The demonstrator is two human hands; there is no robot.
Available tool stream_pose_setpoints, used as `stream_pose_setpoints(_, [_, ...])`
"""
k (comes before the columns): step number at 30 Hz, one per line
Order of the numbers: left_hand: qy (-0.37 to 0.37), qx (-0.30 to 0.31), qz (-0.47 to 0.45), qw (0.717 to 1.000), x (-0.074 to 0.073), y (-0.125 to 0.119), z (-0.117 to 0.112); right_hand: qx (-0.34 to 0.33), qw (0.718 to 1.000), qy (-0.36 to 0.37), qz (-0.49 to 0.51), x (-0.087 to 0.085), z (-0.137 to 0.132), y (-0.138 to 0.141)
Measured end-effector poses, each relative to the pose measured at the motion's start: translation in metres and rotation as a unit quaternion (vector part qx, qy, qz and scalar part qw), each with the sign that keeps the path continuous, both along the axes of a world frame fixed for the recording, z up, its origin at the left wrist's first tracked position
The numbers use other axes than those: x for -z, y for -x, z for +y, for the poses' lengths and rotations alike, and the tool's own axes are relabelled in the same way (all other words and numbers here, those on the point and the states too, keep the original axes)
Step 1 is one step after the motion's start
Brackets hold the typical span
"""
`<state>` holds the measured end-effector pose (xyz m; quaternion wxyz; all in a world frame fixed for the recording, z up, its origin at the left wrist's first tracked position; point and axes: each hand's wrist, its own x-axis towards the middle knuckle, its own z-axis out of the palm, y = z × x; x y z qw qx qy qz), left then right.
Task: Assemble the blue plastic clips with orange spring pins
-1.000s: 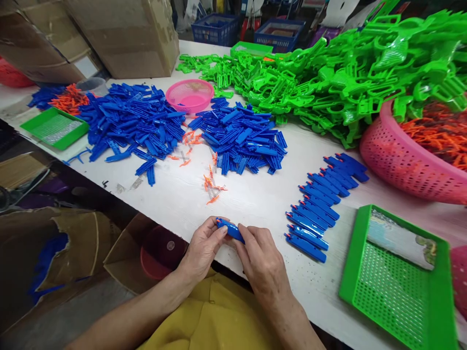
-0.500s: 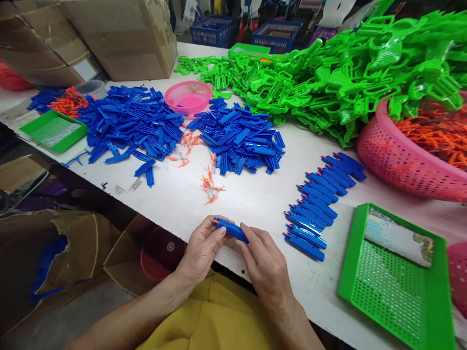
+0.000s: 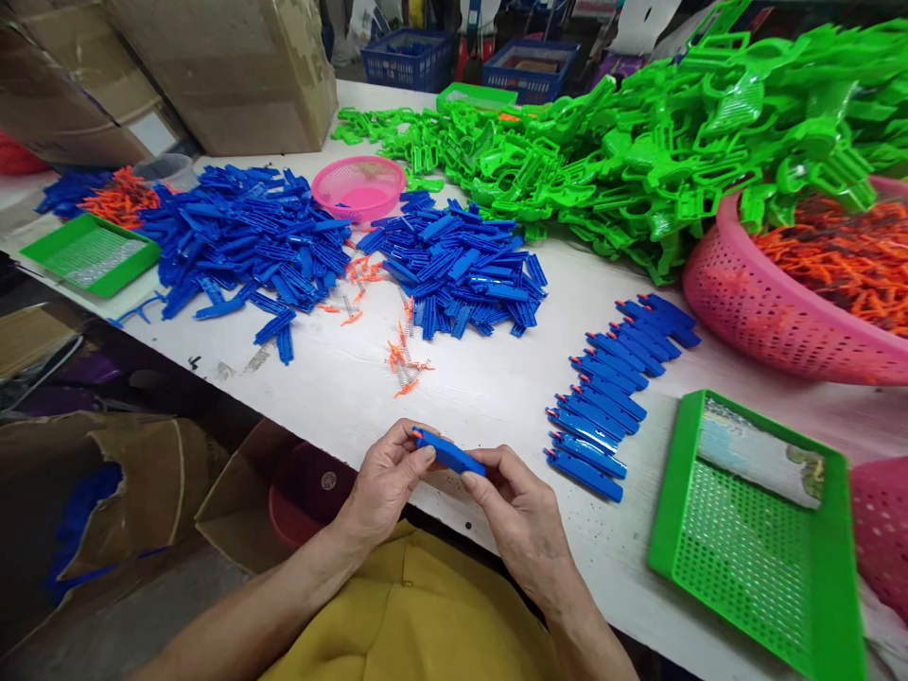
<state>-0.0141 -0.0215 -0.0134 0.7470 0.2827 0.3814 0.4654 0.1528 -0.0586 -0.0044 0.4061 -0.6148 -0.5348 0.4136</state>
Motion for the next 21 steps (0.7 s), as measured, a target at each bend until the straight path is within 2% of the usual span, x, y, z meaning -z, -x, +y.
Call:
stream_pose_setpoints(3, [0.017,0.004,0.006,1.000,-0.001,0.001,0.004,-0.016,0.997,-0.020,-0.078,0.001,-0.003,0.006])
stream_pose_setpoints(5, [0.024,-0.004,0.029,0.999,-0.001,-0.001,0.005,-0.025,0.983,-0.065,-0.167,0.004,-0.005,0.010])
stream_pose_setpoints(7, [0.022,-0.003,0.048,0.999,0.000,-0.003,0.003,-0.037,0.957,-0.129,-0.257,0.008,-0.005,0.013])
stream_pose_setpoints(10, [0.005,0.035,0.074,0.997,0.002,-0.002,-0.003,-0.069,0.914,-0.208,-0.341,0.013,-0.008,0.009])
stream_pose_setpoints(12, [-0.020,0.073,0.121,0.990,0.002,0.003,-0.008,-0.070,0.892,-0.234,-0.381,0.016,-0.014,-0.004])
stream_pose_setpoints(16, [-0.069,0.107,0.207,0.970,-0.002,0.021,-0.013,-0.018,0.842,-0.256,-0.474,0.023,-0.034,-0.048])
stream_pose_setpoints(19, [-0.071,0.091,0.224,0.968,-0.007,0.037,-0.010,0.007,0.818,-0.244,-0.521,0.028,-0.047,-0.076])
stream_pose_setpoints(21, [-0.081,0.063,0.251,0.963,-0.010,0.049,-0.004,0.033,0.810,-0.235,-0.536,0.032,-0.050,-0.085])
